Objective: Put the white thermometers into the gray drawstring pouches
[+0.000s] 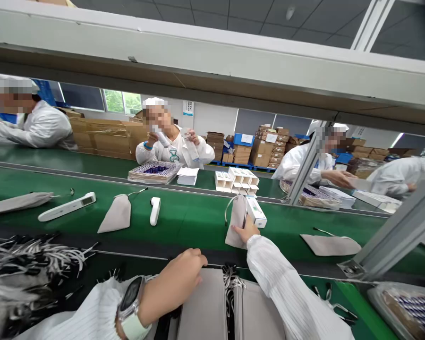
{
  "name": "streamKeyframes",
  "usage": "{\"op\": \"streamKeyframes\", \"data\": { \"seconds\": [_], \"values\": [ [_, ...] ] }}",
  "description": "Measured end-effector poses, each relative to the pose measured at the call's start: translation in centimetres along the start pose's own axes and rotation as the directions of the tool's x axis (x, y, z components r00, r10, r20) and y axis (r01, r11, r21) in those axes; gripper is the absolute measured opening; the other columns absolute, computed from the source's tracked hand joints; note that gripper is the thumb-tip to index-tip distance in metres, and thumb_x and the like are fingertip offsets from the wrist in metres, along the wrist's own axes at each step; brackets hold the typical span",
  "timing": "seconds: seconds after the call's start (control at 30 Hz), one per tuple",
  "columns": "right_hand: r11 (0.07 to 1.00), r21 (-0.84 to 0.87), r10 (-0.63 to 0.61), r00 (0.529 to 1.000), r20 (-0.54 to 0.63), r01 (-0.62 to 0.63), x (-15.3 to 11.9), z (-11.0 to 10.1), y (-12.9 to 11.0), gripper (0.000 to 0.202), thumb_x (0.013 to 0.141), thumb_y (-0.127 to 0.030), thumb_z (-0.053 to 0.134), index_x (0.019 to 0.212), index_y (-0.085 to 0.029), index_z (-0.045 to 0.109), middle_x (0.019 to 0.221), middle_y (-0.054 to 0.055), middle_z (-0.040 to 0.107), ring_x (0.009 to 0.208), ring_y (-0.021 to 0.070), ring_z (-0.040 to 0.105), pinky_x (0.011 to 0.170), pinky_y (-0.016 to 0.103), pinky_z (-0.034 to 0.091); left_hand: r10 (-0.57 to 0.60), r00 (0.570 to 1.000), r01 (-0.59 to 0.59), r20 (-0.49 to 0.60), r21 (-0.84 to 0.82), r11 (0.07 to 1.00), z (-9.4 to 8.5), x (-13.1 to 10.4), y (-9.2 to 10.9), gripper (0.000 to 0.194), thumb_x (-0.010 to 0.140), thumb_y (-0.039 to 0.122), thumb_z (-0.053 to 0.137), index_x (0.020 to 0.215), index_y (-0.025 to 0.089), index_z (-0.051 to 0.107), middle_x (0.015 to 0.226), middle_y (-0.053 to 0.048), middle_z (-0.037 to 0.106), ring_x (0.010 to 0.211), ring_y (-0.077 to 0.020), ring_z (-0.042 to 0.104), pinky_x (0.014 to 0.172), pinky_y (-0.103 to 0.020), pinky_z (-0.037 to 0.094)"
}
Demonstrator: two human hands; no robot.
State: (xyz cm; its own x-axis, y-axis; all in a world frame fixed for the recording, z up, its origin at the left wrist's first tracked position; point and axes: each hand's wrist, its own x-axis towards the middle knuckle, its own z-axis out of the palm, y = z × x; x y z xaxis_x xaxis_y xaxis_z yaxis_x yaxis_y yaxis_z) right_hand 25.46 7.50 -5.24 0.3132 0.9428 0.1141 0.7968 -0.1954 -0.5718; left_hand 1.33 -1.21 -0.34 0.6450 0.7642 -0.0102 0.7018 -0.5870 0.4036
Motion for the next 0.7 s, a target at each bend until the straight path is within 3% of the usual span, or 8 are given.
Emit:
{"op": "streamKeyframes", "data": {
  "seconds": [0.13, 0.27, 0.33, 0.4, 0.5, 0.6, 0.7],
  "values": [
    [0.993, -0.116, 0.043, 0.994, 0.100, -0.031, -0.4, 2.1, 0.4, 0.050, 0.064, -0.035, 0.057, 0.108, -0.015, 0.046, 0.092, 0.010, 0.058, 0.087, 0.0252, 0.055, 0.072, 0.033, 0.041, 0.049, 0.998, -0.039, -0.041, 0.220, 0.975, -0.6, -0.9, 1.2, 0.024, 0.070, 0.002, 0.039, 0.081, 0.018, 0.054, 0.084, -0.005, 0.053, 0.079, -0.0207, 0.049, 0.061, -0.030, 0.041],
    [0.977, -0.215, -0.017, 0.999, -0.030, 0.010, -1.4, 1.1, -0.8, 0.055, 0.070, -0.031, 0.052, 0.121, -0.017, 0.035, 0.116, 0.016, 0.042, 0.104, 0.0304, 0.044, 0.080, 0.040, 0.035, 0.041, 0.999, -0.029, -0.024, 0.370, 0.928, -1.1, -0.9, 2.6, 0.026, 0.063, -0.005, 0.039, 0.074, 0.015, 0.052, 0.081, -0.007, 0.055, 0.074, -0.0214, 0.049, 0.056, -0.029, 0.040],
    [0.979, -0.188, -0.093, 0.995, -0.038, 0.084, -1.6, 0.3, -2.3, 0.050, 0.073, -0.031, 0.047, 0.120, -0.018, 0.035, 0.115, 0.015, 0.042, 0.103, 0.0264, 0.044, 0.081, 0.036, 0.035, 0.031, 0.999, -0.021, -0.020, 0.408, 0.913, -0.9, -0.6, 2.8, 0.026, 0.061, -0.006, 0.040, 0.073, 0.013, 0.053, 0.078, -0.009, 0.056, 0.076, -0.0226, 0.049, 0.061, -0.032, 0.040],
    [0.977, -0.095, -0.185, 0.979, 0.091, 0.193, -1.5, 0.3, -4.8, 0.040, 0.075, -0.032, 0.044, 0.112, -0.017, 0.043, 0.103, 0.011, 0.052, 0.095, 0.0202, 0.050, 0.078, 0.029, 0.038, 0.035, 0.999, -0.024, -0.016, 0.437, 0.899, -0.7, -0.6, 2.7, 0.024, 0.062, -0.005, 0.041, 0.073, 0.012, 0.055, 0.073, -0.010, 0.057, 0.079, -0.0240, 0.048, 0.066, -0.035, 0.040],
    [0.948, 0.010, -0.306, 0.901, 0.309, 0.318, -0.8, 2.7, -10.2, 0.029, 0.072, -0.033, 0.049, 0.098, -0.020, 0.053, 0.089, 0.004, 0.058, 0.088, 0.0173, 0.053, 0.077, 0.027, 0.038, 0.060, 0.998, -0.050, -0.008, 0.443, 0.895, -1.0, -1.1, 2.3, 0.024, 0.062, -0.005, 0.041, 0.070, 0.013, 0.056, 0.066, -0.008, 0.057, 0.081, -0.0236, 0.047, 0.070, -0.035, 0.038],
    [0.953, 0.040, -0.294, 0.880, 0.373, 0.301, -0.1, 7.2, -15.9, 0.024, 0.065, -0.036, 0.056, 0.083, -0.019, 0.058, 0.085, 0.004, 0.060, 0.086, 0.0202, 0.055, 0.073, 0.028, 0.040, 0.082, 0.996, -0.091, 0.040, 0.369, 0.925, -2.4, -1.9, 2.1, 0.027, 0.062, -0.004, 0.039, 0.068, 0.016, 0.056, 0.066, -0.005, 0.057, 0.079, -0.0219, 0.049, 0.070, -0.035, 0.039],
    [0.975, 0.060, -0.222, 0.910, 0.351, 0.214, 0.4, 11.1, -20.0, 0.038, 0.062, -0.036, 0.060, 0.093, -0.013, 0.054, 0.095, 0.012, 0.056, 0.091, 0.0270, 0.053, 0.075, 0.036, 0.040, 0.076, 0.990, -0.098, 0.115, 0.200, 0.975, -3.9, -2.3, 2.1, 0.025, 0.062, 0.001, 0.045, 0.075, 0.019, 0.057, 0.079, -0.005, 0.059, 0.082, -0.0230, 0.050, 0.070, -0.034, 0.039]
  ]
}}
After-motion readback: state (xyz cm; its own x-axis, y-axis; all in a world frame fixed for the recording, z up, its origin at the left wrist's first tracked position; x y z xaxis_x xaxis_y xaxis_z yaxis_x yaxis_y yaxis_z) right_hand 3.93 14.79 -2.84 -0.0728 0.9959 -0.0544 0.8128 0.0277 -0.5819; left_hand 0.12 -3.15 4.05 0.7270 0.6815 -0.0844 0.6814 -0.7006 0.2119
